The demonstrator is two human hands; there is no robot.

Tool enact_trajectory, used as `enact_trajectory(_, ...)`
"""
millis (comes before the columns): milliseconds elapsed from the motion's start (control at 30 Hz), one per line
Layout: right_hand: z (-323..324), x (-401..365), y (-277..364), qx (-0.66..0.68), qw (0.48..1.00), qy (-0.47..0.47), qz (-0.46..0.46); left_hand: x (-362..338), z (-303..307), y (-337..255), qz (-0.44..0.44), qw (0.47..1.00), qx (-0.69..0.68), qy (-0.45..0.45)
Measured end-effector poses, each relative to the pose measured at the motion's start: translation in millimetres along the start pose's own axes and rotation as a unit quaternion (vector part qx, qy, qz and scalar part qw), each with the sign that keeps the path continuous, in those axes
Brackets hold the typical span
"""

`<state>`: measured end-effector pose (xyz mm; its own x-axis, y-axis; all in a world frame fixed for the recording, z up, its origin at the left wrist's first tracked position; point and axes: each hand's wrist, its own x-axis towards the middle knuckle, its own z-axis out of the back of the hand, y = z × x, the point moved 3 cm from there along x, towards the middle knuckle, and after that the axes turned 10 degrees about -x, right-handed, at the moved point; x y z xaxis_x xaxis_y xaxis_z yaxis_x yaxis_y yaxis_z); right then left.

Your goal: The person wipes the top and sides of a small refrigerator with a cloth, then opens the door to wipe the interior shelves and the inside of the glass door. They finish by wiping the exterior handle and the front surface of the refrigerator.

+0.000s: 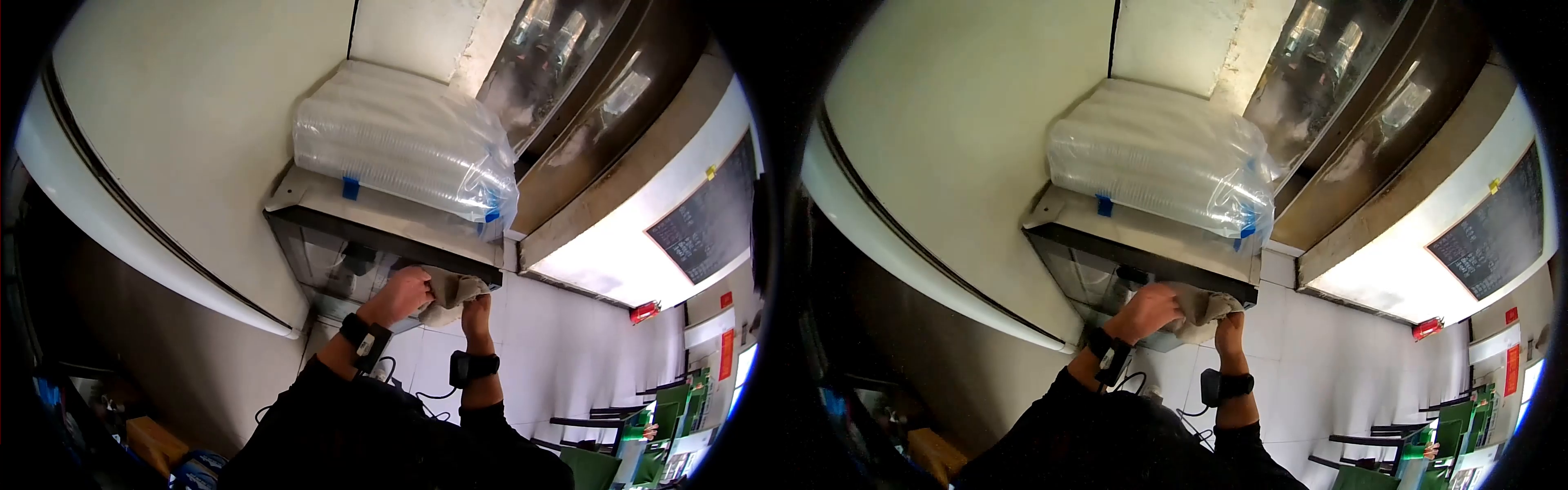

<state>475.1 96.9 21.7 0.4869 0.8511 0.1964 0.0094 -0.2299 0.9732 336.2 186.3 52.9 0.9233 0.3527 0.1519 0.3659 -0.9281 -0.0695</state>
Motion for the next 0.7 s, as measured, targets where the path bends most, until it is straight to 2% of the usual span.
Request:
enact_trajectory(33,-0.6,0.0,-1.6,-0.001,1.0,0.001,-0.001,2.0,6.0,0.3,-0.001,0.999,0.043,0.02)
enact_trajectory(100,-2.8,-1.6,-9.8,-0.043,0.997,-0.071,-0.007,7.1,21.5,-0.8,-0.002,0.996,0.086,0.038)
enact_trajectory(167,-2.7,-4.0,-27.2,-0.041,0.997,-0.06,-0.018,7.7,42.4,0.7,0.046,0.993,0.013,-0.109)
enact_trajectory(200,-4.2,-6.9,-35.3,-0.04,0.998,-0.051,-0.026,4.6,48.2,4.2,0.046,0.992,0.014,-0.112)
enact_trajectory(267,-16.9,-5.9,-15.3,-0.023,0.997,-0.064,-0.027,3.9,45.3,5.4,-0.006,0.993,0.059,-0.104)
enact_trajectory(333,-13.7,-1.3,-5.5,-0.043,0.998,-0.053,0.01,4.7,32.3,4.5,-0.02,0.994,0.078,-0.078)
enact_trajectory(400,-16.6,-0.4,4.9,-0.043,0.997,-0.06,0.006,4.3,13.2,4.4,-0.044,0.993,0.095,-0.05)
enact_trajectory(467,-20.8,5.4,4.5,-0.034,0.997,-0.067,0.007,5.3,1.7,-1.2,-0.012,0.997,0.017,-0.071)
enact_trajectory(533,-15.7,1.7,-10.0,-0.06,0.994,-0.075,0.06,2.0,11.6,-2.2,-0.022,0.998,0.004,-0.051)
enact_trajectory(600,-8.2,-4.2,-28.3,-0.063,0.993,-0.094,0.037,-5.2,29.8,4.8,-0.028,0.999,-0.012,-0.039)
enact_trajectory(667,-13.7,-2.0,-27.5,-0.041,0.996,-0.072,0.028,-5.9,33.6,4.8,-0.051,0.998,0.028,-0.032)
enact_trajectory(700,-13.1,-2.5,-27.2,0.007,0.997,-0.08,-0.013,-7.3,36.8,2.4,-0.053,0.998,0.029,-0.031)
